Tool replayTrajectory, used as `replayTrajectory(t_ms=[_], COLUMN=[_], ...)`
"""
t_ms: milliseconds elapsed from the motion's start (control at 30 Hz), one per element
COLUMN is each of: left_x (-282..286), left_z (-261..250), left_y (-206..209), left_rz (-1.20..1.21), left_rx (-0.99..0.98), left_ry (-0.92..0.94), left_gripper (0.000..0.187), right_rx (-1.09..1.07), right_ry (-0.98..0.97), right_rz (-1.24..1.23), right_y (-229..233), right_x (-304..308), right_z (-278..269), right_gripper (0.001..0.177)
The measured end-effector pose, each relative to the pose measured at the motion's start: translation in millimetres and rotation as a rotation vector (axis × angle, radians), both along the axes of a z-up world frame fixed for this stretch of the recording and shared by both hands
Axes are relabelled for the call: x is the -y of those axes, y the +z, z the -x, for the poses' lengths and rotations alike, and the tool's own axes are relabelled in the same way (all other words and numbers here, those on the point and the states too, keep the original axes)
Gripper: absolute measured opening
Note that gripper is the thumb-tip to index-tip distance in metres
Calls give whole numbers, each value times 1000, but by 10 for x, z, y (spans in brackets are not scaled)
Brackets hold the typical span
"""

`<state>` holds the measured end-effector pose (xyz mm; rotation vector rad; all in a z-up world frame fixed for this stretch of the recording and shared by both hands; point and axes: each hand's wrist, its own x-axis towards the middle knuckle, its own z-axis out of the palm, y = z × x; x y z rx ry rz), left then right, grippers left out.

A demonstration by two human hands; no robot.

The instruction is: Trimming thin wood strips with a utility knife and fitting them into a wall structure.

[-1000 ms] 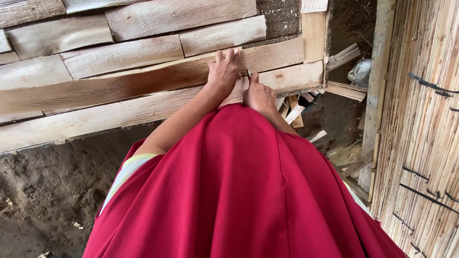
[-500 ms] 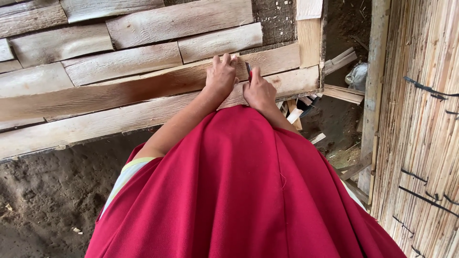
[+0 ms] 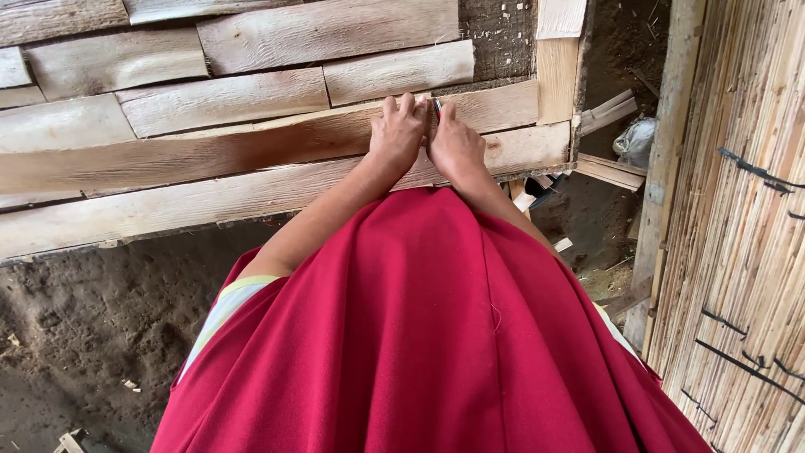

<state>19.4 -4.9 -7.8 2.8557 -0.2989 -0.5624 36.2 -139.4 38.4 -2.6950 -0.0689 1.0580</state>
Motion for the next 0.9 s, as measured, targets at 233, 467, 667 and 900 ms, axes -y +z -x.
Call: replayTrajectory(t_ms=[233,467,667,900], left_x=[2,-13,-45,-33], left_z=[-61,-59,-68,-74], left_y=[87,130,201,263], left_rz=[33,35,79,78], left_rx=[-130,-115,-96,-93], left_ry=[26,40,38,24], left_gripper=[63,72,73,73], right_rx=[-141,-158,-234,-49], right_ry=[-34,-23,-29,-52], right_rz=[36,9,39,-12], right_y=[581,768,436,395], right_x=[-212,-115,88,145], right_z=[-81,207,405,303], right_gripper=[26,37,35,32])
